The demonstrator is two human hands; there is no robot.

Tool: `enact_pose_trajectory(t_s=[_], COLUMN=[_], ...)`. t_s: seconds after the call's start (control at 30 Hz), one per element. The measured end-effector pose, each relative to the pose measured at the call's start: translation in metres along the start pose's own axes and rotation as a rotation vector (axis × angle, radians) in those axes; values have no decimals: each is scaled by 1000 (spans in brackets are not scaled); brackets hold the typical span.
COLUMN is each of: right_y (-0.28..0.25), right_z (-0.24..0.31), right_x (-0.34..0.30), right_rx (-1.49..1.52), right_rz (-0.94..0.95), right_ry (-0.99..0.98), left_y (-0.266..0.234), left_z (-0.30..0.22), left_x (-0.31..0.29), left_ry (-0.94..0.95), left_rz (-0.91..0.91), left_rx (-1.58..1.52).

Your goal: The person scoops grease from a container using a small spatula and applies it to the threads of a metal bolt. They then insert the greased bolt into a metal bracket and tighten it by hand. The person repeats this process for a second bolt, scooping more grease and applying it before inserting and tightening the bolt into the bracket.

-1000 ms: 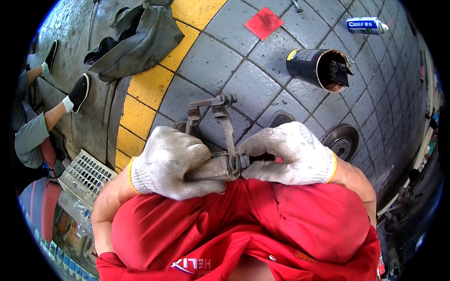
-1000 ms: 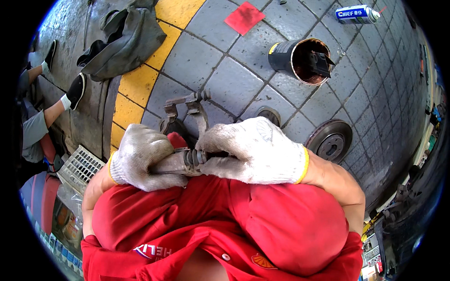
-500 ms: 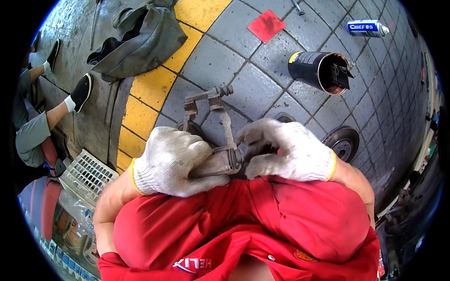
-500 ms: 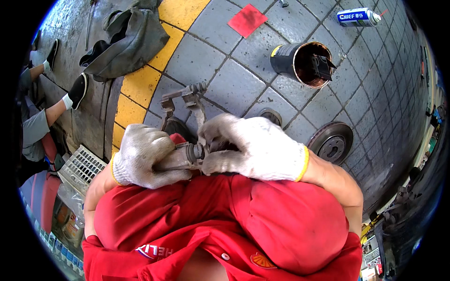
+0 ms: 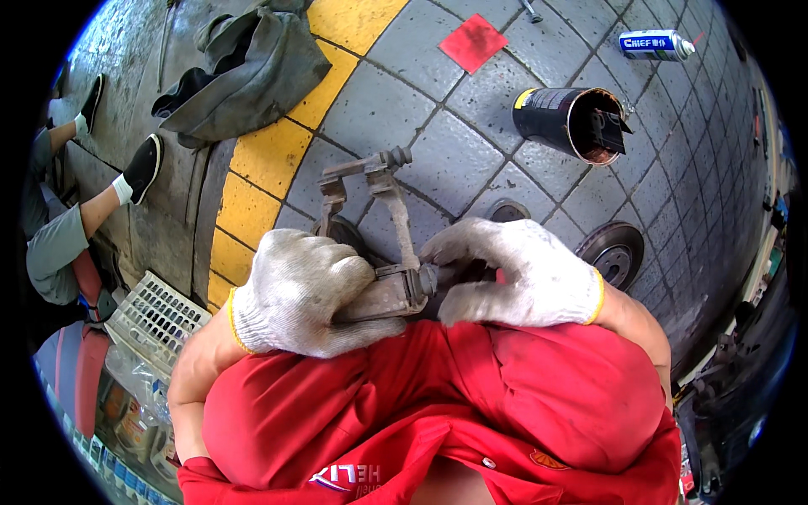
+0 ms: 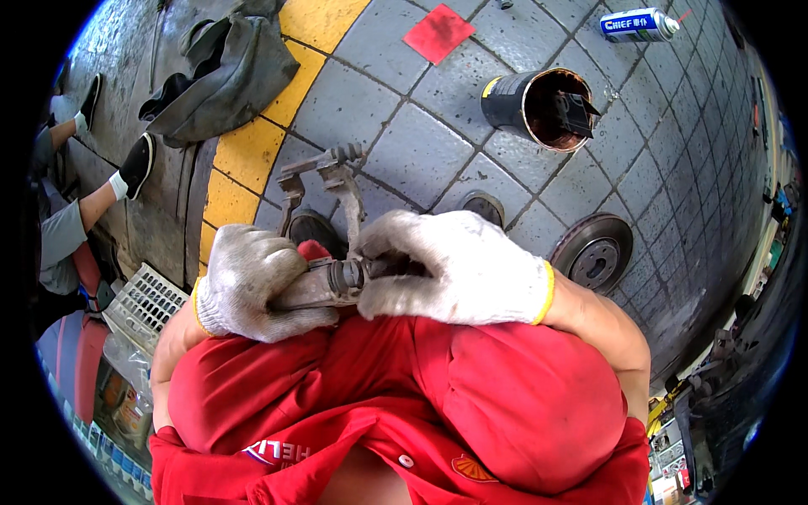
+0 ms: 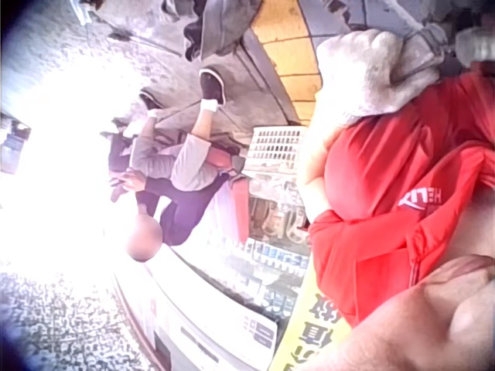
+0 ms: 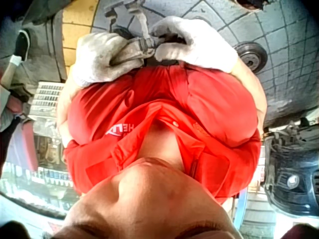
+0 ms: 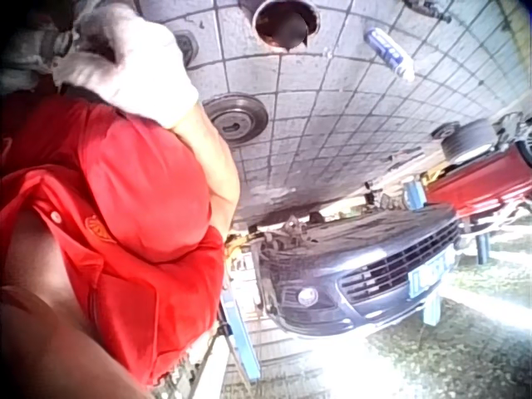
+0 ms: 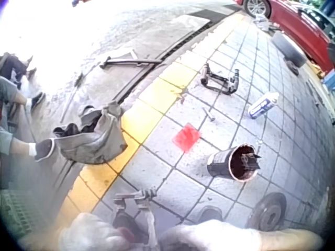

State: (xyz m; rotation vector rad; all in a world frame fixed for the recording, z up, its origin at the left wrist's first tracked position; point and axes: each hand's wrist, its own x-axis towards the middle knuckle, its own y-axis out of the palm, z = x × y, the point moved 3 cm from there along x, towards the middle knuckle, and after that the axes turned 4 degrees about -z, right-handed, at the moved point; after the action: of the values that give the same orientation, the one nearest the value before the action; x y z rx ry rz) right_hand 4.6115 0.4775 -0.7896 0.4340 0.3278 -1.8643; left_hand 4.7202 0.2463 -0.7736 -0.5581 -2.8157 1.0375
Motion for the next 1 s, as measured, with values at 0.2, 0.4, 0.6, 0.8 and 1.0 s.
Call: enact_pose_trajectory(t_s=[0.2,0.4,0.6,0.8,1.0], right_y=[0,-2,-4,-5,-9], right_z=[7,1,2,3,4], right_x=[4,-4,-6,-8,-7], right_rx=[-172,-125,-138,-139,-174], right_rz=[65,43,33,15,-15], right_ry=[-99,-110,-131,-149,-172], left_y=[3,8,8,10,8], left_z=[-1,0,1,2,4], left_x=[1,-1,0,-3,-1], left_ry=[25,21,22,28,28], left_rz=[7,37,59,46,46], left_rx=[-37,-43,-43,-63,-96])
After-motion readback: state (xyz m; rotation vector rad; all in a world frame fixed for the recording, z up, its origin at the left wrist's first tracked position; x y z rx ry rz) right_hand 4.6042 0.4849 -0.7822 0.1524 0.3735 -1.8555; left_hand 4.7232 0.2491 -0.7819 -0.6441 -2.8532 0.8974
